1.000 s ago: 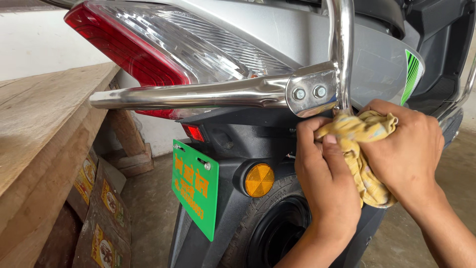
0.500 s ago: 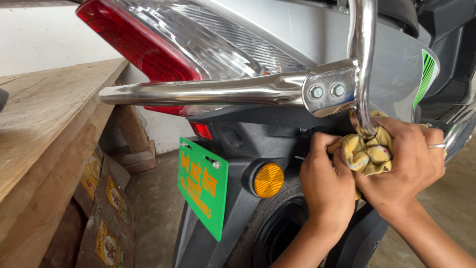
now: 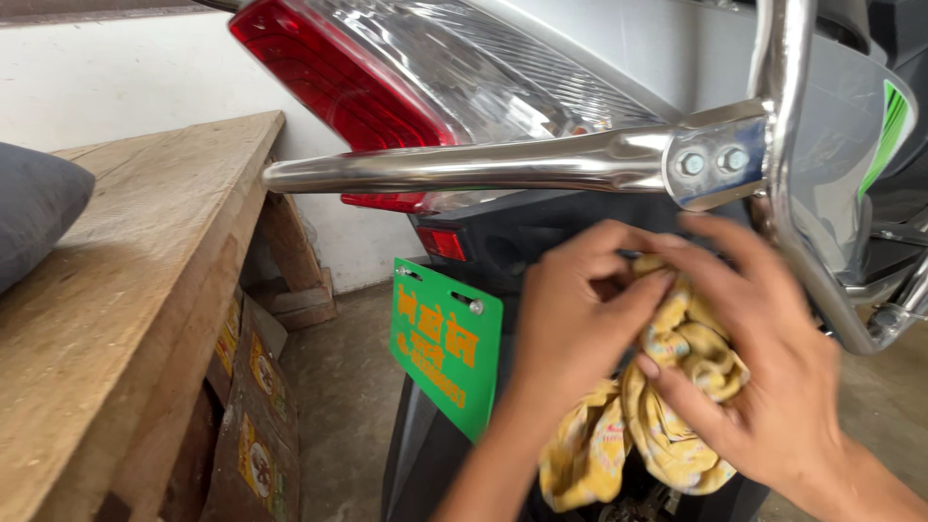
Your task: The person wipes the rear section of a motorcycle using a yellow cloth. They clean the rear fender, the area around the orange reflector, the suspension spring, the rear tire, and the chrome luggage rack.
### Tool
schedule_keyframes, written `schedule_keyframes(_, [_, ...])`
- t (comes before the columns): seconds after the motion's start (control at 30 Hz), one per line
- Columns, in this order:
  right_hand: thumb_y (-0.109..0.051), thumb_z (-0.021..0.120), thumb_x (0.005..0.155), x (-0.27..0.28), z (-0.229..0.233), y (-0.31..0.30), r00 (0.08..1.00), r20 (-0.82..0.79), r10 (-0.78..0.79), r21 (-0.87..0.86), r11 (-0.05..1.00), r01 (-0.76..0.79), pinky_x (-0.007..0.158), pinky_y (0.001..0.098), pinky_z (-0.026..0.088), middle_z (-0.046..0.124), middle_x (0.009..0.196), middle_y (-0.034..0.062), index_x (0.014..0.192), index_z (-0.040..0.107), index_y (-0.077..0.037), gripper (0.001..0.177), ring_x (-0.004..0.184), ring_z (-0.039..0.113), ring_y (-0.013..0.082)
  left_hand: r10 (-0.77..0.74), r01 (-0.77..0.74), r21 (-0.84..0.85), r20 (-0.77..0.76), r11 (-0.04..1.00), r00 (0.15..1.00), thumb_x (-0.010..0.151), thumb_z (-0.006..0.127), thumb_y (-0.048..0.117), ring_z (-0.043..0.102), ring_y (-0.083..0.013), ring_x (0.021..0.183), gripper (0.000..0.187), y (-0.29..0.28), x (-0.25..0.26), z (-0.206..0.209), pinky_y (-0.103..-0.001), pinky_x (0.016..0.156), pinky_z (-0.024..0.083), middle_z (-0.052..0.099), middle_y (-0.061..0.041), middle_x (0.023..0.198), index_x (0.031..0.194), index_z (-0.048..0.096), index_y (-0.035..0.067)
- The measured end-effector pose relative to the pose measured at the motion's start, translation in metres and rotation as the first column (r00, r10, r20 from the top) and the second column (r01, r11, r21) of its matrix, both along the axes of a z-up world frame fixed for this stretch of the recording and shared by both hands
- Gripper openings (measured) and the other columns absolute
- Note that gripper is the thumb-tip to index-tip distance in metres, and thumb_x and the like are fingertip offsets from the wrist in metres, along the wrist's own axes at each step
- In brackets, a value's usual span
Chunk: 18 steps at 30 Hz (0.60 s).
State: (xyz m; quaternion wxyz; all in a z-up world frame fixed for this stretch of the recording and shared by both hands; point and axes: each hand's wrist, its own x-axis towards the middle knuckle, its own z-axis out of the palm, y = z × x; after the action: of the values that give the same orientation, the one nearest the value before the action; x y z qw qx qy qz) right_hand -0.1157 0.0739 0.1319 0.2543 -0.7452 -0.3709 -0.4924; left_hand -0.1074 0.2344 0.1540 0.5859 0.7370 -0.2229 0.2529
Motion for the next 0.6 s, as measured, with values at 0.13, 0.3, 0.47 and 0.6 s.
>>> schedule_keyframes(0.13, [-0.011, 0.069, 0.071, 0.004, 0.005, 0.019, 0.983, -0.179, 0.044, 0.012, 0.999, -0.043, 0.077, 0.0362, 0.059, 0.075, 0.105, 0.0061, 0.126, 0.066, -0.016, 0.055, 0.089, 0.074, 0.0231, -0.239, 0.235, -0.044, -0.210, 0.971, 0.948, 0.092, 0.063, 0.005, 0.071, -0.0094, 0.075, 0.033, 0.052, -0.020, 0.023, -0.026, 0.068, 0.057, 0.077, -0.009, 0.090, 0.125, 0.064, 0.005])
schedule_keyframes(0.3, [-0.018, 0.075, 0.072, 0.018, 0.000, 0.020, 0.950, -0.213, -0.227, -0.105, 0.972, 0.209, 0.068, 0.0405, 0.055, 0.074, 0.097, 0.0058, 0.129, 0.068, -0.012, 0.058, 0.082, 0.071, 0.0286, 0.104, -0.096, 0.207, -0.028, 0.974, 0.994, 0.089, 0.056, 0.004, 0.080, -0.0166, 0.093, 0.037, 0.081, -0.049, 0.040, -0.029, 0.083, 0.059, 0.082, -0.014, 0.096, 0.124, 0.066, 0.006])
schedule_keyframes(0.47, [-0.027, 0.077, 0.077, 0.031, -0.009, 0.036, 0.897, -0.281, -0.342, -0.243, 0.929, 0.278, 0.063, 0.0394, 0.056, 0.072, 0.107, 0.0028, 0.112, 0.071, -0.011, 0.039, 0.077, 0.070, 0.0282, 0.333, -0.341, 0.300, 0.080, 0.891, 0.940, 0.089, 0.060, 0.008, 0.077, -0.0292, 0.093, 0.029, 0.098, -0.048, 0.043, -0.040, 0.080, 0.057, 0.079, -0.014, 0.094, 0.116, 0.071, 0.007])
schedule_keyframes(0.6, [-0.040, 0.077, 0.081, 0.022, -0.011, 0.054, 0.891, -0.323, -0.319, -0.304, 0.927, 0.221, 0.061, 0.0355, 0.057, 0.070, 0.124, -0.0011, 0.112, 0.073, -0.014, 0.040, 0.073, 0.071, 0.0225, 0.372, -0.359, 0.391, 0.044, 0.848, 0.927, 0.087, 0.061, 0.009, 0.073, -0.0357, 0.091, 0.032, 0.105, -0.036, 0.032, -0.045, 0.081, 0.054, 0.076, -0.015, 0.095, 0.118, 0.071, 0.009])
